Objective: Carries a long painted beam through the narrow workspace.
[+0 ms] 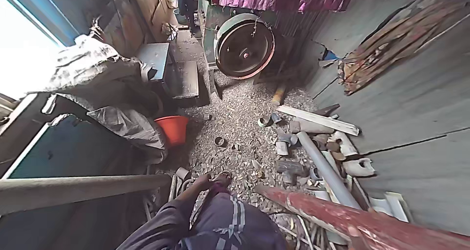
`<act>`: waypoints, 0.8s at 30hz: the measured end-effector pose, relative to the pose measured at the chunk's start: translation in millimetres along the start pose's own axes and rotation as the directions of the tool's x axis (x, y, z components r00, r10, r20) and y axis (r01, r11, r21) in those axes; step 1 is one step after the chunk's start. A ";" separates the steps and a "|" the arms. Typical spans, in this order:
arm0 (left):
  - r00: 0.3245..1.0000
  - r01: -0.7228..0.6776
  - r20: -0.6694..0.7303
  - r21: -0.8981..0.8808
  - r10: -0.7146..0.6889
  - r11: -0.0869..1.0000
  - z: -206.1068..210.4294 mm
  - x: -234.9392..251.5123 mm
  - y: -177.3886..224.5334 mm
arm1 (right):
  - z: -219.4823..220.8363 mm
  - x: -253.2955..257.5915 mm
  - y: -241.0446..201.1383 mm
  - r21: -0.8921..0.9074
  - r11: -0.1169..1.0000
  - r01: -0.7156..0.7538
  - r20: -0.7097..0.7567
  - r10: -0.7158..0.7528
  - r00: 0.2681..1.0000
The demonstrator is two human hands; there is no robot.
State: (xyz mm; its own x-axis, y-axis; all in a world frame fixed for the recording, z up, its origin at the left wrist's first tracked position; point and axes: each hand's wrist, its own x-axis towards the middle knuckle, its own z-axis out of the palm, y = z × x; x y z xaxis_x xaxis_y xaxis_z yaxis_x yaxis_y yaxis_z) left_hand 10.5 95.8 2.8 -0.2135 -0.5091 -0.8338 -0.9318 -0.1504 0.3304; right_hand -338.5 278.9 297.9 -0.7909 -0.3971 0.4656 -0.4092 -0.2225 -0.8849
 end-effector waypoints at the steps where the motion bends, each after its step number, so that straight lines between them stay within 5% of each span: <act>1: 1.000 -0.007 -0.005 -0.006 0.007 1.000 0.1 -0.4 0.0 | 1.0 -0.3 -1.9 -0.002 1.000 -0.014 -0.016 0.014 1.000; 11: 1.000 -0.020 -0.011 0.014 0.020 1.000 4.5 5.3 3.1 | -5.9 0.4 18.5 0.064 0.995 -0.083 -0.027 0.084 0.996; 24: 1.000 -0.005 -0.007 -0.036 0.005 0.999 8.8 -0.3 -8.3 | 0.3 1.2 -8.7 0.013 1.000 -0.015 -0.022 0.015 1.000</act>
State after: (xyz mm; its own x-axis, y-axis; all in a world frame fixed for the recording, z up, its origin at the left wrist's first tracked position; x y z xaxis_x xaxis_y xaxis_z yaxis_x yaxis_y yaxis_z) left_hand 15.7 104.7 -3.6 -0.2160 -0.5157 -0.8291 -0.9194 -0.1785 0.3506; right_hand -335.7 280.1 306.2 -0.8068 -0.3806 0.4520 -0.3916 -0.2284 -0.8913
